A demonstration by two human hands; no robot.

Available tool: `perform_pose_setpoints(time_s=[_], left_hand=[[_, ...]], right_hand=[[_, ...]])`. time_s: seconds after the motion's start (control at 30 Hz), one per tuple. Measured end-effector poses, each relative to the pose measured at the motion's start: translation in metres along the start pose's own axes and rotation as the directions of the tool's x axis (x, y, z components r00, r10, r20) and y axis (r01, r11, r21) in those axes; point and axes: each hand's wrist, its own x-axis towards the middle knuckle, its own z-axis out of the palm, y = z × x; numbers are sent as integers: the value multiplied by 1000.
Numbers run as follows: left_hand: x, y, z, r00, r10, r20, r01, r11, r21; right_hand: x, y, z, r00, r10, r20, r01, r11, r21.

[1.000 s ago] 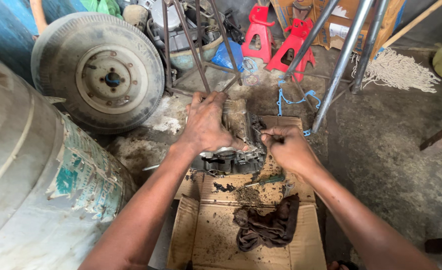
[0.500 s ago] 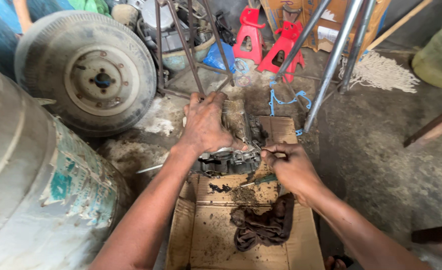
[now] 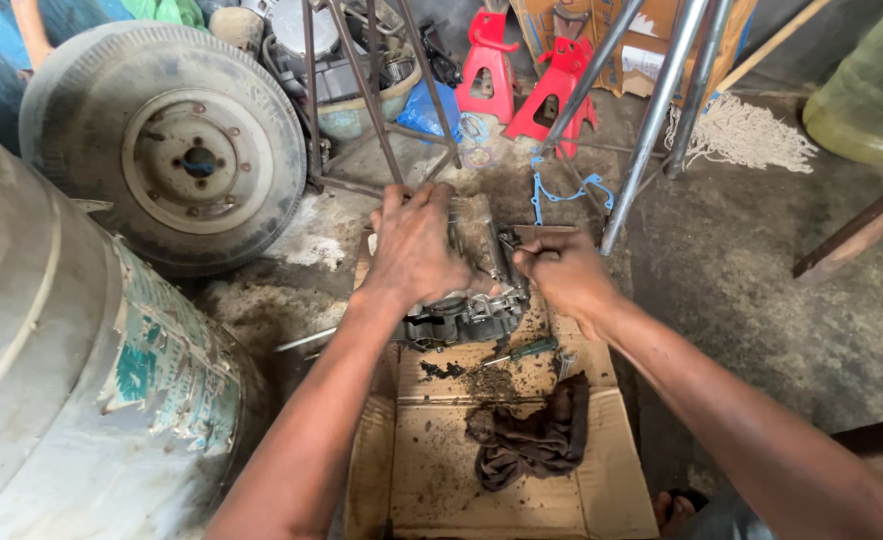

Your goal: The person cleans a metallic engine part by scraping off grime with a metal file and a screwdriver. They repeatedly scrape the surface and wipe away debris with a rag, working over a cardboard sheet in a cluttered workshop.

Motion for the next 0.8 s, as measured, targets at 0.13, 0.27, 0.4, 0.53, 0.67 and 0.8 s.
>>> perform_pose_setpoints(time_s=[0.13,0.27,0.4,0.53,0.67,0.8], left_hand=[[7,-1,-1,999,-31,6,31,999,-10],[7,-4,3,1000,-9,-27,9,1000,-8],[5,-10,5,1000,-11,-10,11,1000,-22],[4,-11,8,996,33,-79,-33,999,1],[3,-7,0,1000,-12,6,13,999,-32],[2,-10,6,996,35,-81,-34,999,5]], right_hand=[[-28,0,-2,1000,15,-10,-17,957,-290],[-7,3,2,999,9,-48,-25,936,-350],[-4,26,2,969,-238,-66,201,915,-350],[-3,13,-2,999,20,-33,-35,854,-520],[3,2,-8,1000,8,17,2,845,-534],[7,5,-7,975,-224,-3,211,921,-328]])
